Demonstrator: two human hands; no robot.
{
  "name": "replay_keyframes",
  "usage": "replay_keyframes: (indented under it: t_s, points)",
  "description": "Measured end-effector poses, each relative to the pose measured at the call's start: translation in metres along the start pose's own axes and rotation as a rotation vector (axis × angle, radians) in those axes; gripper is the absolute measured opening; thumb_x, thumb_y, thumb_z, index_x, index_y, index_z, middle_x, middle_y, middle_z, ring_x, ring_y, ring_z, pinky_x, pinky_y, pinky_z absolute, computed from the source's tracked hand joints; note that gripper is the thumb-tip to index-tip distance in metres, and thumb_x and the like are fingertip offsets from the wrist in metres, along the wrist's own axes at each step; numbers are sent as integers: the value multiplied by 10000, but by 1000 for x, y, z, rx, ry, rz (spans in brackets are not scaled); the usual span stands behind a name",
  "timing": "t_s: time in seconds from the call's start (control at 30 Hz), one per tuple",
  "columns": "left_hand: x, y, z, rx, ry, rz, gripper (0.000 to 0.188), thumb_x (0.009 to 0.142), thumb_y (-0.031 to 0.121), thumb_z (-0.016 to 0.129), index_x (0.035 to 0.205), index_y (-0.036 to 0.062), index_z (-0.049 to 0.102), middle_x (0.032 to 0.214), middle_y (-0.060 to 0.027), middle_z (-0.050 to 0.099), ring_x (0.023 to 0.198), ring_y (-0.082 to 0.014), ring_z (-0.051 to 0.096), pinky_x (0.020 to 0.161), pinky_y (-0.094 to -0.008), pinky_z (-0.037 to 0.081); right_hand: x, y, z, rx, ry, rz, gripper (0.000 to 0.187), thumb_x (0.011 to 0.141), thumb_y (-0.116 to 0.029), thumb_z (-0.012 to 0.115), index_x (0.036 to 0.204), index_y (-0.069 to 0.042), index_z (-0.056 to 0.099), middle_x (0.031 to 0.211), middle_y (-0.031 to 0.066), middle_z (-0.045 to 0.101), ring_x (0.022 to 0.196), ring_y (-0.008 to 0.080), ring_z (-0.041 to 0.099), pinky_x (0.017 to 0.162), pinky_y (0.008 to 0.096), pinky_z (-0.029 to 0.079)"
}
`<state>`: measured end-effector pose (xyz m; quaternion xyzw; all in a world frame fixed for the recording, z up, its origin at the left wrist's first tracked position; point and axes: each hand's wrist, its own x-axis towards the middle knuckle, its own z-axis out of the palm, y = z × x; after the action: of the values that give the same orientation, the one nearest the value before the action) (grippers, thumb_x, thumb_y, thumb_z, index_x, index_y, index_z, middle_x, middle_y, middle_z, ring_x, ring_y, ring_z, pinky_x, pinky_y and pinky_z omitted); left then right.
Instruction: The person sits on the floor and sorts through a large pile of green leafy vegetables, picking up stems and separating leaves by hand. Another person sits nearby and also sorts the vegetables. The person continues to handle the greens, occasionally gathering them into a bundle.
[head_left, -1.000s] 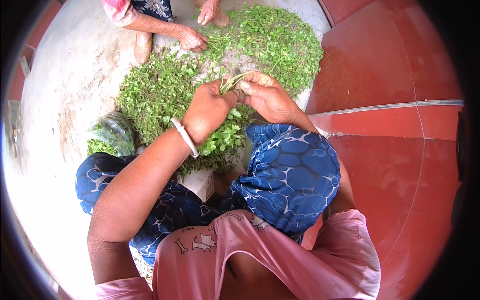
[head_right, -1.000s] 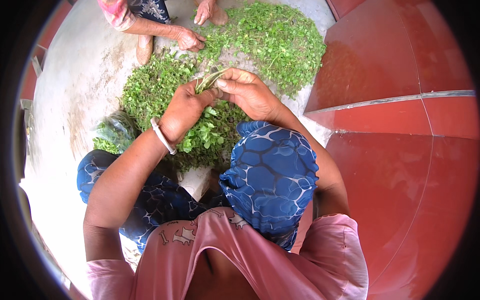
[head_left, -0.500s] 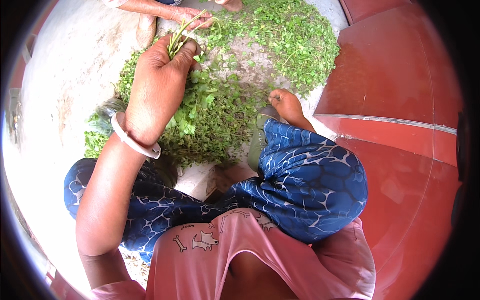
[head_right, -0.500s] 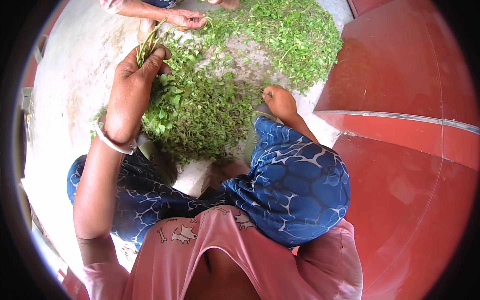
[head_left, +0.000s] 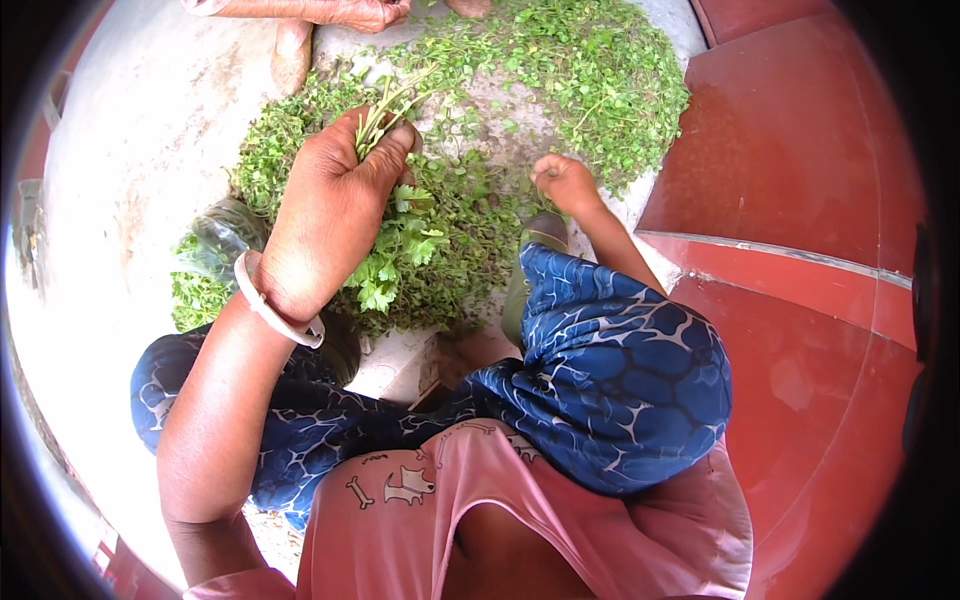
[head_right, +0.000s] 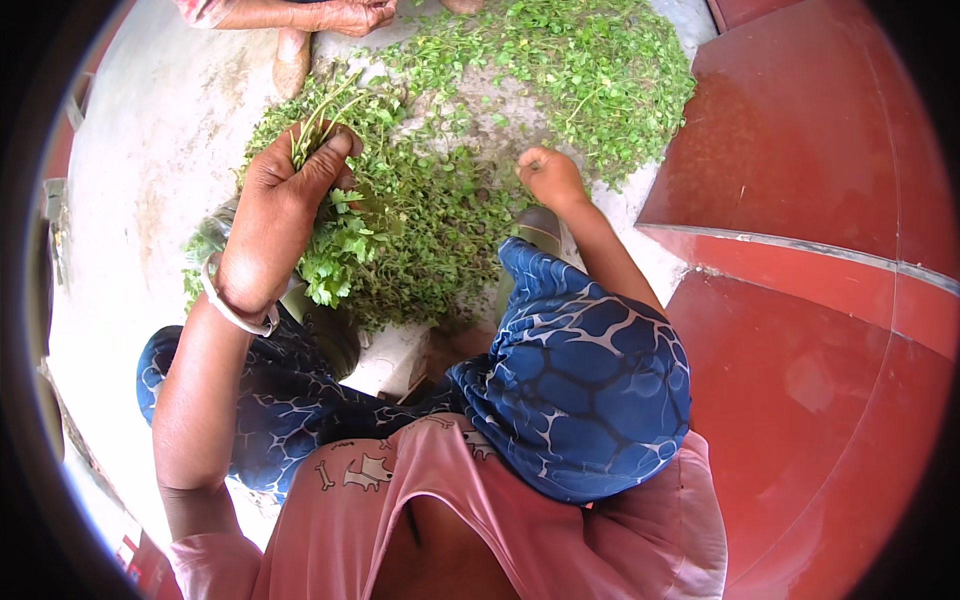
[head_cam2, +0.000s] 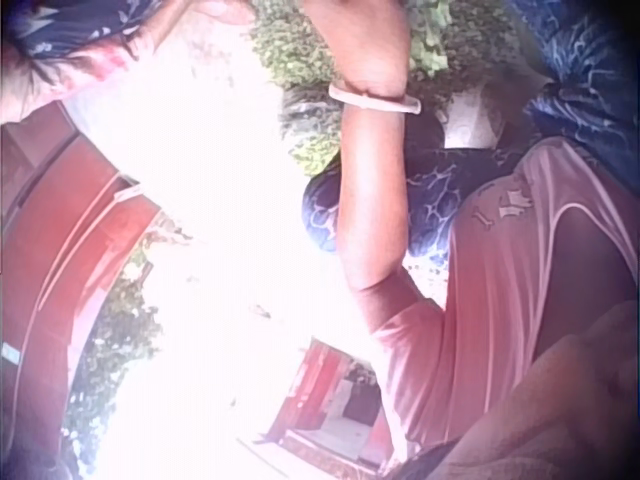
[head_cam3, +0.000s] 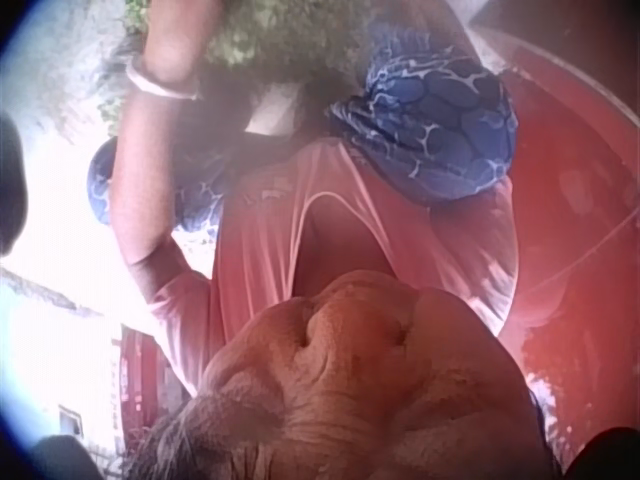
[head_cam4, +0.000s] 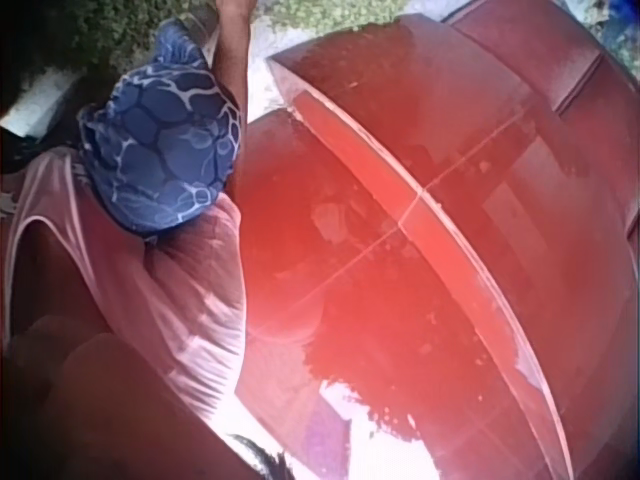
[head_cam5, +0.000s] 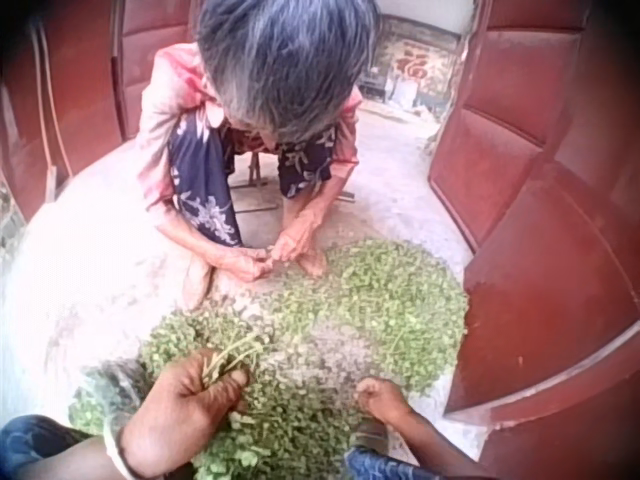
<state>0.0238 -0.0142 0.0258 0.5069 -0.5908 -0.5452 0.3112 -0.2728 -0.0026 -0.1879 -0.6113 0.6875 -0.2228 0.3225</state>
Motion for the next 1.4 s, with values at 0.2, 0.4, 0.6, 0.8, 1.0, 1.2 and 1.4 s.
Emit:
replay_keyframes:
  t_s: [0.2, 0.4, 0.6, 0.8, 1.0, 1.2, 1.4]
  points:
    - [3, -1, 12, -174, -35, -67, 173, 902, 190, 598, 965, 28, 598, 844, 6, 592, 709, -72, 474, 682, -239, 401, -9, -56, -65, 1054, -256, 354, 63, 866, -107, 616, 926, -96, 599, 817, 19, 619, 629, 66, 543, 540, 198, 439]
    - [4, 3, 28, -340, -106, -146, 211, 847, 57, 631, 1022, -52, 588, 888, -59, 643, 757, -98, 549, 703, -264, 468, -20, -108, -78, 1029, -390, 268, 64, 870, -112, 616, 892, -107, 556, 811, 35, 617, 628, 89, 537, 552, 213, 427]
    - [8, -9, 42, -267, -173, -158, 260, 824, 76, 662, 1041, -52, 597, 916, -89, 655, 789, -120, 570, 731, -277, 475, -33, -152, -83, 928, -428, 125, 72, 868, -121, 621, 886, -96, 556, 798, 13, 609, 622, 78, 531, 543, 201, 405]
    - [9, -14, 41, -96, -210, -69, 244, 826, 136, 668, 1000, -30, 627, 849, -63, 652, 752, -111, 548, 712, -288, 463, -38, -174, -78, 789, -415, 0, 131, 862, -147, 637, 954, -74, 581, 790, -14, 598, 640, 62, 536, 563, 196, 408]
    - [10, -24, 42, 6, -181, -4, 237, 813, 135, 618, 927, -73, 611, 678, -88, 612, 605, -127, 518, 593, -311, 461, -39, -165, -70, 806, -430, -43, 157, 867, -148, 628, 993, -63, 587, 809, -10, 598, 692, 69, 547, 603, 211, 427]
    - [13, 2, 27, -276, -82, -217, 132, 848, 132, 575, 931, 33, 599, 844, -37, 614, 728, -115, 539, 682, -245, 433, -41, -154, -63, 1023, -449, -24, 135, 873, -116, 614, 991, -60, 582, 828, -4, 603, 724, 88, 563, 640, 234, 448]
    - [14, 25, 1, -446, 96, -196, 196, 888, 203, 570, 992, 38, 567, 893, -18, 596, 797, -109, 559, 697, -239, 471, -21, -5, -10, 29, -273, -24, 268, 793, -219, 648, 1004, -58, 607, 1000, 146, 632, 925, 282, 616, 797, 370, 477]
